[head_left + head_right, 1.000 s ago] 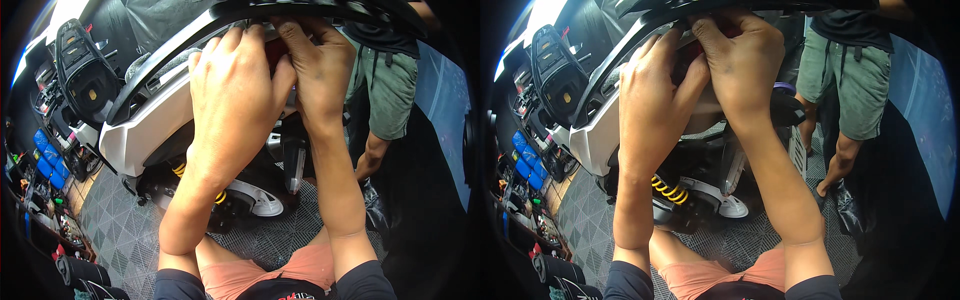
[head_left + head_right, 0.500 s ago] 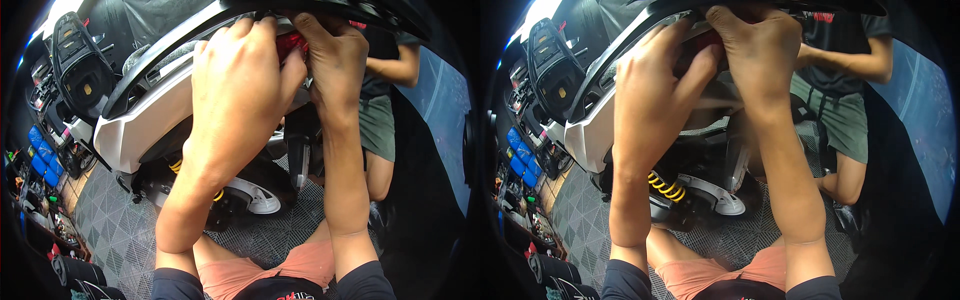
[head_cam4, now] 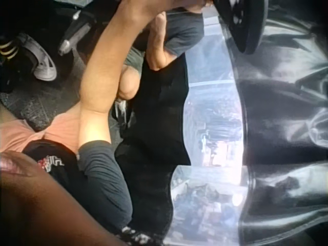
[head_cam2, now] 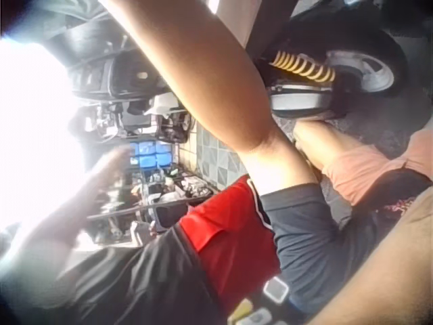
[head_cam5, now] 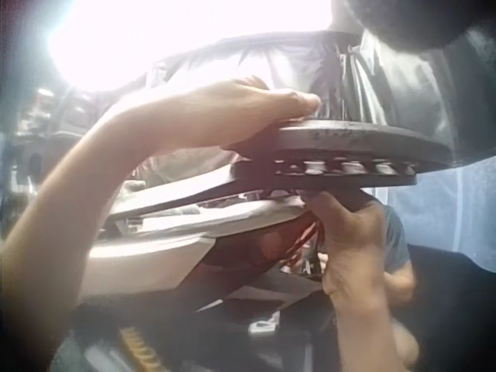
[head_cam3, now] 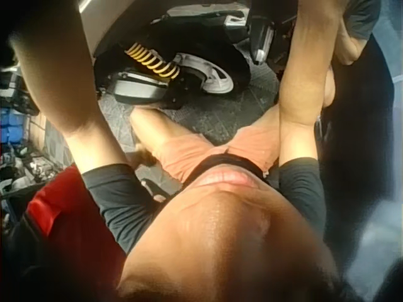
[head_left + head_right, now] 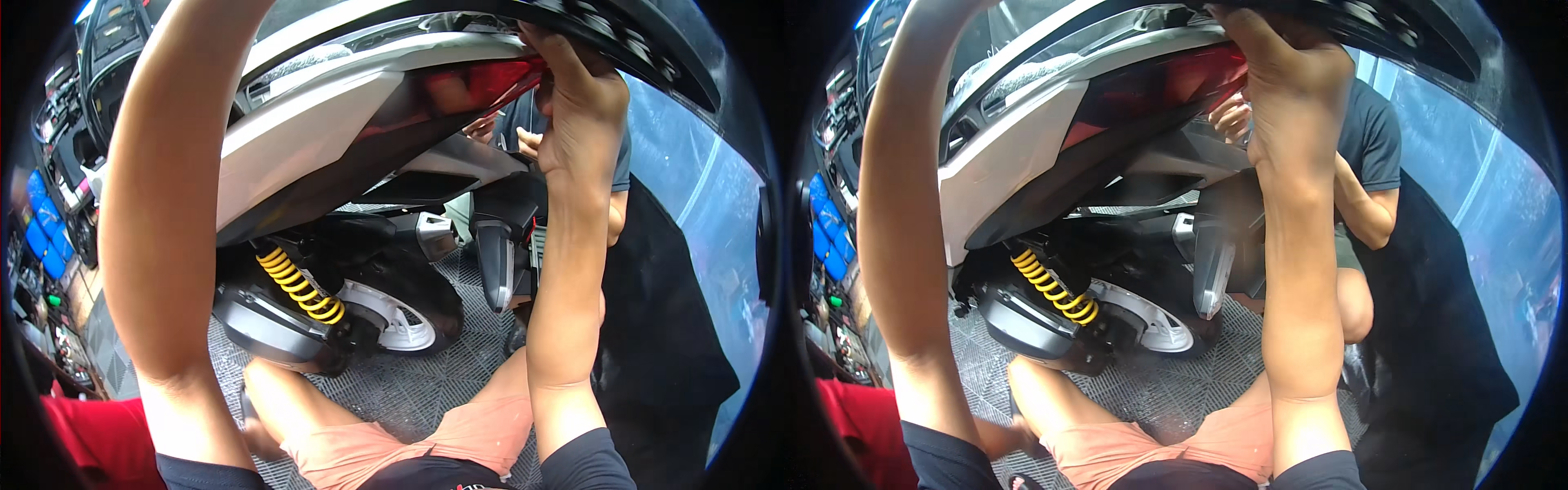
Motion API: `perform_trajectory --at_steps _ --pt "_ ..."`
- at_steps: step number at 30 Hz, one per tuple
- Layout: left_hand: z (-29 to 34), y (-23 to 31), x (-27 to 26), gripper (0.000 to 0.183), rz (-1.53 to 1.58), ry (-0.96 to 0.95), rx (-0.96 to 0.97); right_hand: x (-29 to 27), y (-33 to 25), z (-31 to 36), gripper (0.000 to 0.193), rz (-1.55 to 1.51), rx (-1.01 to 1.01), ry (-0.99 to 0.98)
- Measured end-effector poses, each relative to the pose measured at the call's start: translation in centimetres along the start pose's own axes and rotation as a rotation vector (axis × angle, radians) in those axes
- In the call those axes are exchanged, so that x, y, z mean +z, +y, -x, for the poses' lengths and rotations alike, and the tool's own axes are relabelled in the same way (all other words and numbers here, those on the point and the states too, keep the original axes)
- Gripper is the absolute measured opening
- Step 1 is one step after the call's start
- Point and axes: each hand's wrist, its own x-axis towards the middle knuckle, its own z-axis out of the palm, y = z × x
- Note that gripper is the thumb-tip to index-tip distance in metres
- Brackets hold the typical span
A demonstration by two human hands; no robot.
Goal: The person holds and aligns a black plastic component onto the rear of a motorcycle, then prepares small metal brackets and fasteners to secure the part while another person assists by handling the component.
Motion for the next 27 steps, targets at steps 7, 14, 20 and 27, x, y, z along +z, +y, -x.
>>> perform_trajectory --at_steps 7,14,20,27 --pt "-1.1 0.5 0.3 0.055 0.036 0.071 -0.190 0.2 0.7 -0.4 0.035 -0.157 -0.012 -0.092" --pt "-0.2 0.3 0.5 0.052 0.031 0.110 -0.142 1.1 -0.4 -0.2 0.038 -0.059 0.092 0.128" --pt "0.4 0.1 0.5 0.051 0.023 0.130 -0.114 -1.4 1.5 -1.3 0.023 0.089 -0.080 -0.009" --pt "0.7 -0.1 0.5 0.050 0.017 0.139 -0.092 -1.8 1.5 -1.4 0.026 0.075 -0.060 -0.007"
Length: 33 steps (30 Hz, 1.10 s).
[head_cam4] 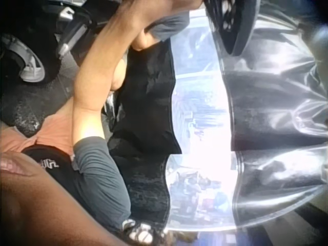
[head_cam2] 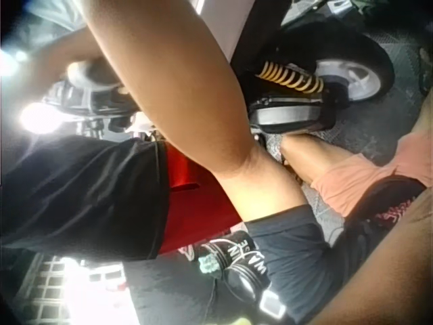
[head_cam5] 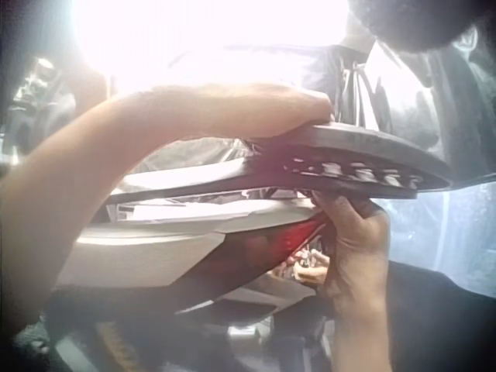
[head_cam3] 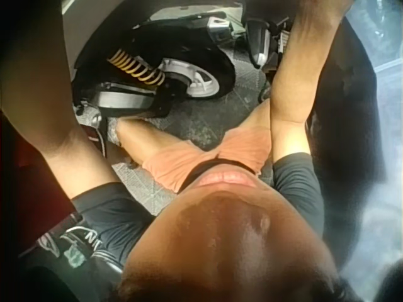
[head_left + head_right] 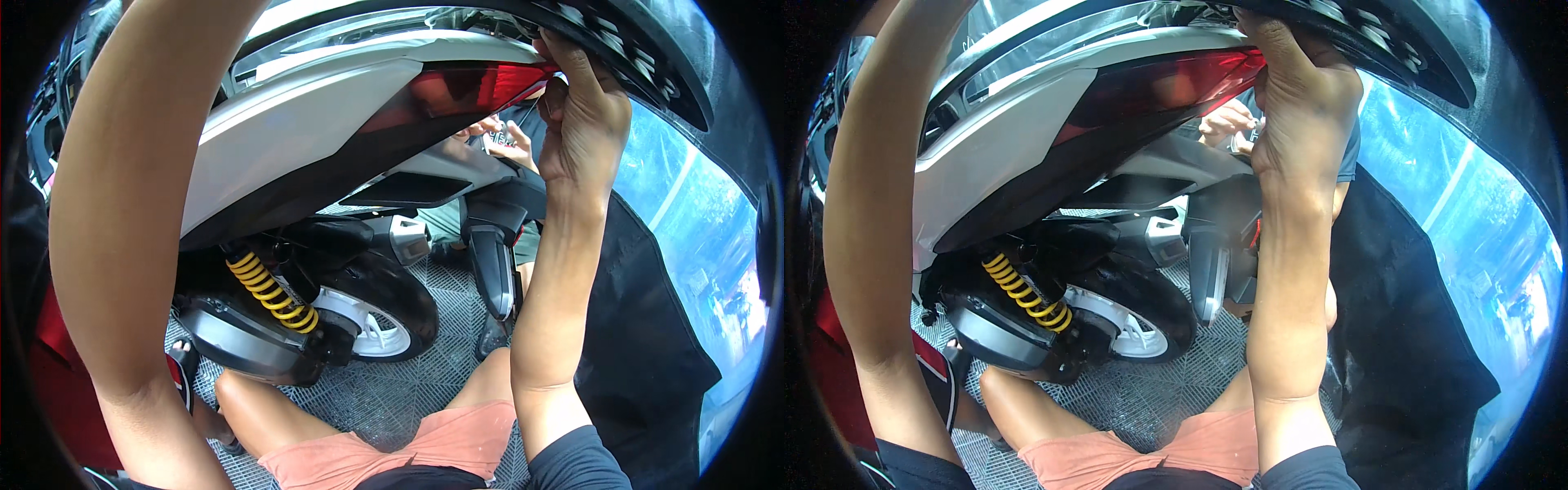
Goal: The person holds and aligns a black plastic component onto the rear of a motorcycle, then prepares small metal brackets and fasteners to secure the part while another person assists by handling the component.
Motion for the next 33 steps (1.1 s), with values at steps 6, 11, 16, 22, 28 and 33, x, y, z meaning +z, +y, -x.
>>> perform_trajectory --at_steps 6,11,16,22,28,33 --pt "0.0 -0.2 0.3 0.050 0.003 0.010 0.017 0.9 -1.6 1.0 0.036 -0.012 0.101 -0.045" --pt "0.0 -0.1 0.6 0.050 0.000 0.013 0.033 1.6 -1.7 0.9 0.035 0.042 0.077 0.062" --pt "0.0 -0.1 0.9 0.051 -0.006 0.018 0.051 2.7 -2.9 0.8 0.036 0.034 0.161 0.145" --pt "0.0 -0.1 1.1 0.053 -0.035 0.024 0.074 2.1 -3.2 1.4 0.036 -0.230 0.097 -0.116" --pt "0.7 -0.9 0.9 0.055 -0.132 0.036 0.154 1.3 -1.2 1.1 0.035 -0.349 0.033 -0.083" --pt "1.1 -1.7 0.5 0.063 -0.344 -0.061 0.367 2.0 -1.5 1.2 0.029 -0.138 0.121 0.053"
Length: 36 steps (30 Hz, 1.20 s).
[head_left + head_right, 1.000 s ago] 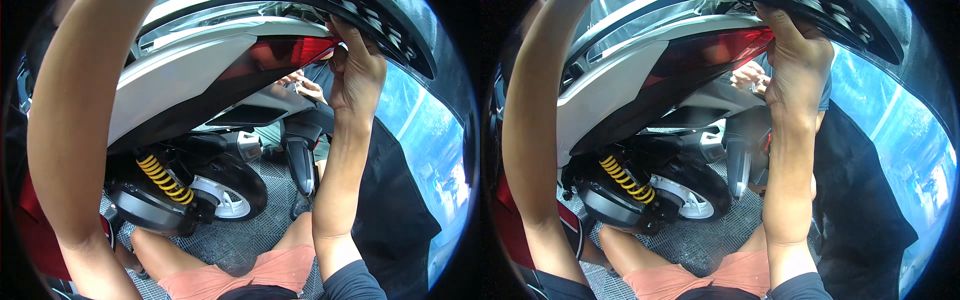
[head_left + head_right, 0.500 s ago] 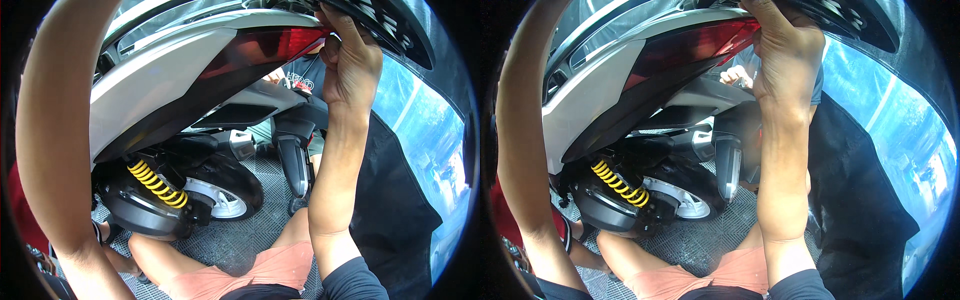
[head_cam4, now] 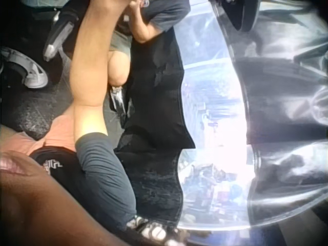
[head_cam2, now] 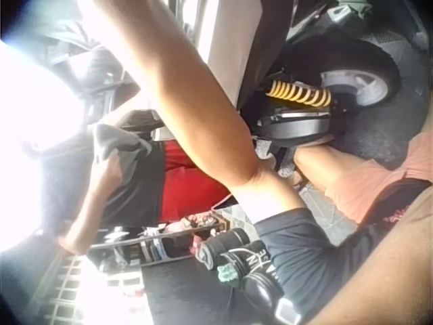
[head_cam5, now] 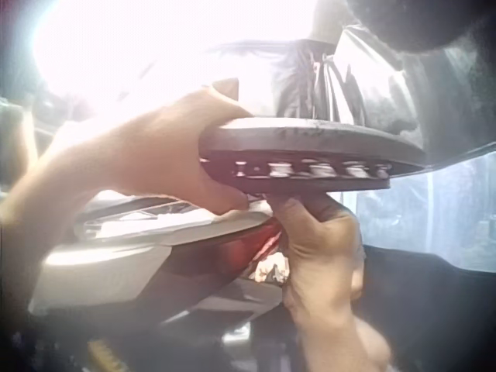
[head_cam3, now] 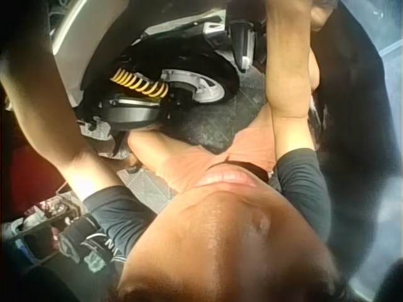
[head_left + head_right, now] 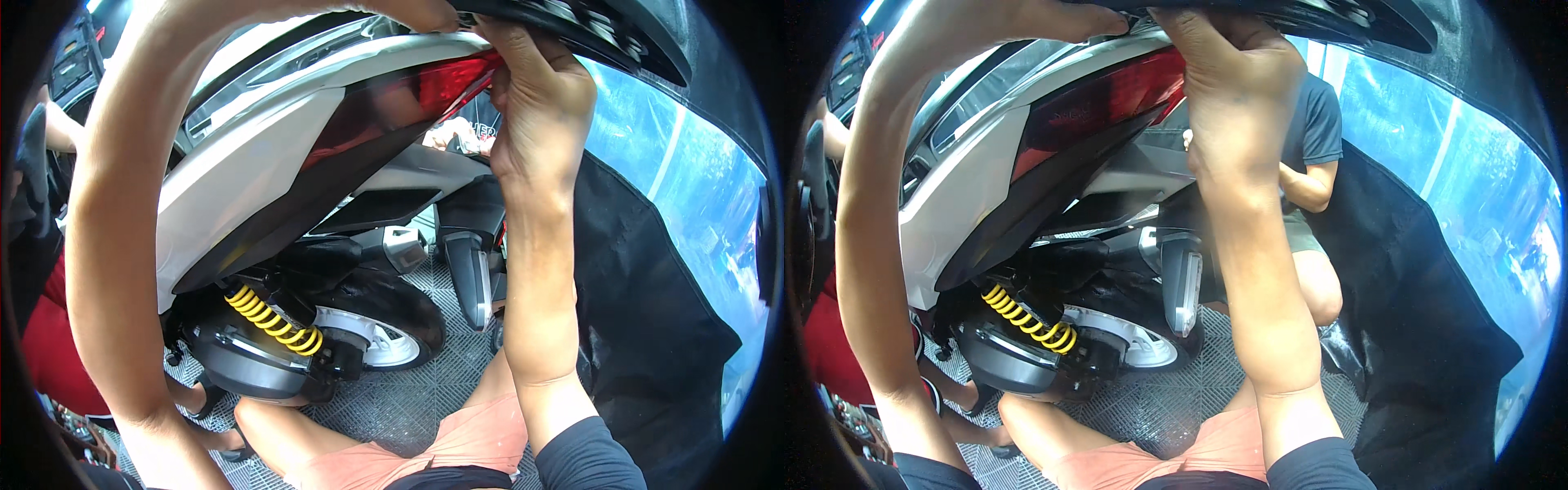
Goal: The person holds and aligns a black plastic component onto the rear of a motorcycle, then prepares small metal brackets and fasteners to secure the part while another person assists by handling the component.
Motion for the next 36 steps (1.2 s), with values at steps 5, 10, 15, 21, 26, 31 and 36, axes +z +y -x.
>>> perform_trajectory --at_steps 5,10,15,21,26,31,36 --pt "0.0 -0.3 2.5 0.073 -0.075 0.227 -0.135 0.9 0.5 0.8 0.028 0.067 -0.193 -0.013" --pt "0.6 -0.2 2.9 0.073 -0.127 0.295 -0.045 1.0 0.5 1.1 0.030 -0.064 -0.037 0.007" --pt "-0.3 0.0 2.2 0.055 -0.091 0.188 -0.053 1.3 0.3 0.9 0.030 0.045 -0.087 0.011" --pt "-1.8 -0.9 0.9 0.035 0.204 0.004 -0.155 0.8 -0.7 1.3 0.023 0.183 0.026 0.050" --pt "-1.3 -0.1 0.9 0.034 0.070 0.095 -0.034 0.9 -0.4 0.8 0.022 0.130 0.038 0.018" --pt "-1.3 -0.1 1.5 0.038 0.024 0.136 -0.015 0.8 -0.3 0.8 0.026 0.001 -0.056 -0.025" --pt "-1.8 -1.9 1.4 0.041 0.168 0.102 0.020 0.0 -1.0 0.6 0.026 -0.014 0.074 -0.105"
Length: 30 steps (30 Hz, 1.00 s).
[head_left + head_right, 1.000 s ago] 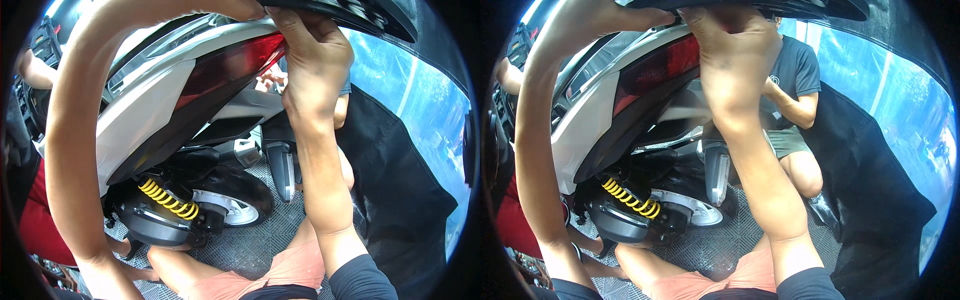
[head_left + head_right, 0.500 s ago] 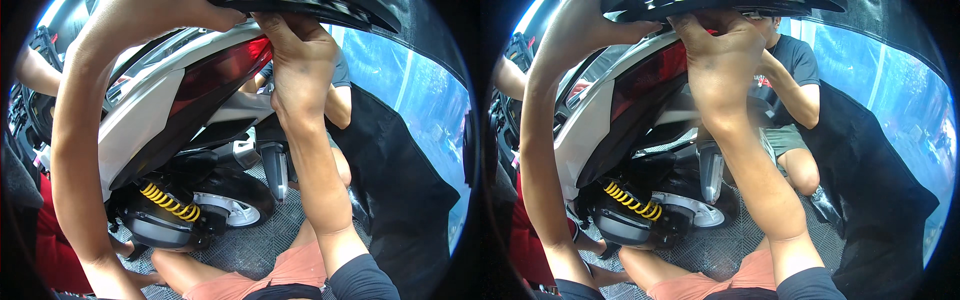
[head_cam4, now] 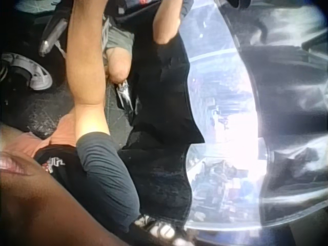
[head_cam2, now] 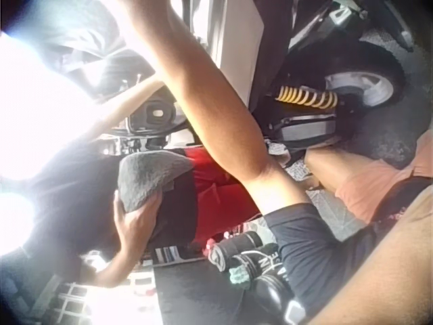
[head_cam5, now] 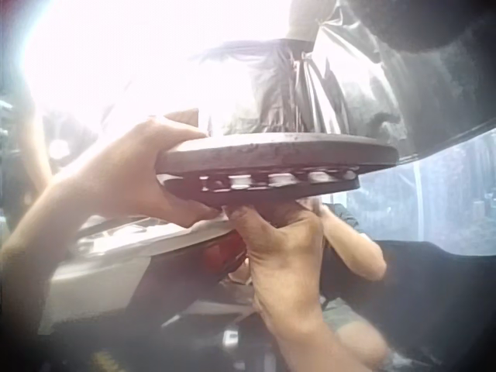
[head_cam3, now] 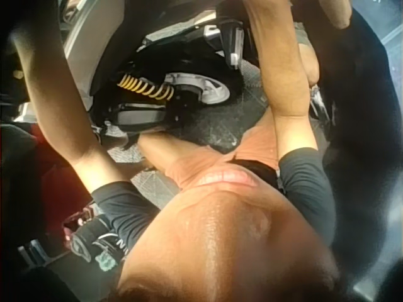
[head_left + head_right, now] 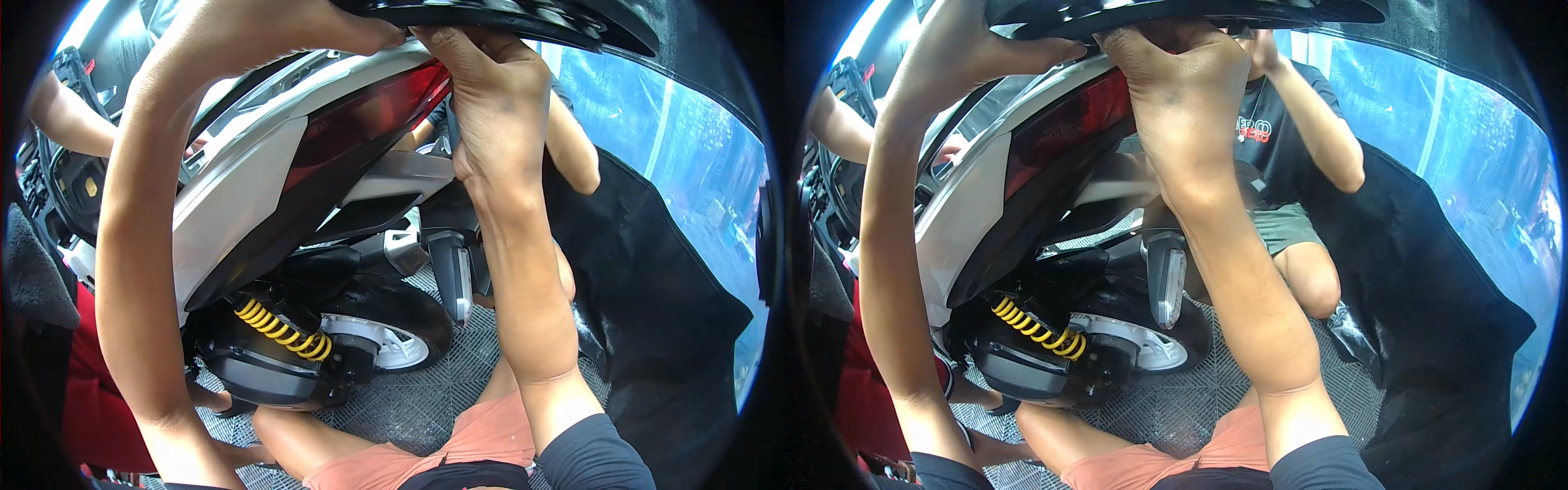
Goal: The person holds and aligns a black plastic component onto the rear of a motorcycle, then prepares small metal brackets and fasteners to secure the part while another person assists by handling the component.
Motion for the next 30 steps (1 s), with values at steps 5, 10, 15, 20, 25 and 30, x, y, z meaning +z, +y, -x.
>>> perform_trajectory --at_steps 5,10,15,20,25,30 --pt "0.4 0.3 0.3 0.044 -0.018 0.011 -0.087 -0.1 0.6 -0.1 0.019 -0.172 -0.059 -0.015" --pt "-0.2 0.9 0.3 0.048 0.055 -0.009 -0.088 0.0 0.7 -0.7 0.021 -0.022 -0.085 0.026" --pt "0.4 1.5 0.3 0.051 -0.080 0.043 -0.095 -0.4 -0.6 0.0 0.021 -0.044 0.056 -0.002" --pt "0.1 1.5 0.5 0.051 0.049 0.012 -0.101 0.7 0.3 -0.6 0.023 -0.174 -0.202 0.026" --pt "0.3 1.6 0.4 0.047 -0.031 0.008 -0.111 -0.1 0.4 0.2 0.022 -0.166 -0.086 -0.029" --pt "0.3 1.1 0.4 0.044 -0.058 0.037 -0.086 -0.2 0.3 -0.2 0.024 -0.111 -0.062 -0.002"
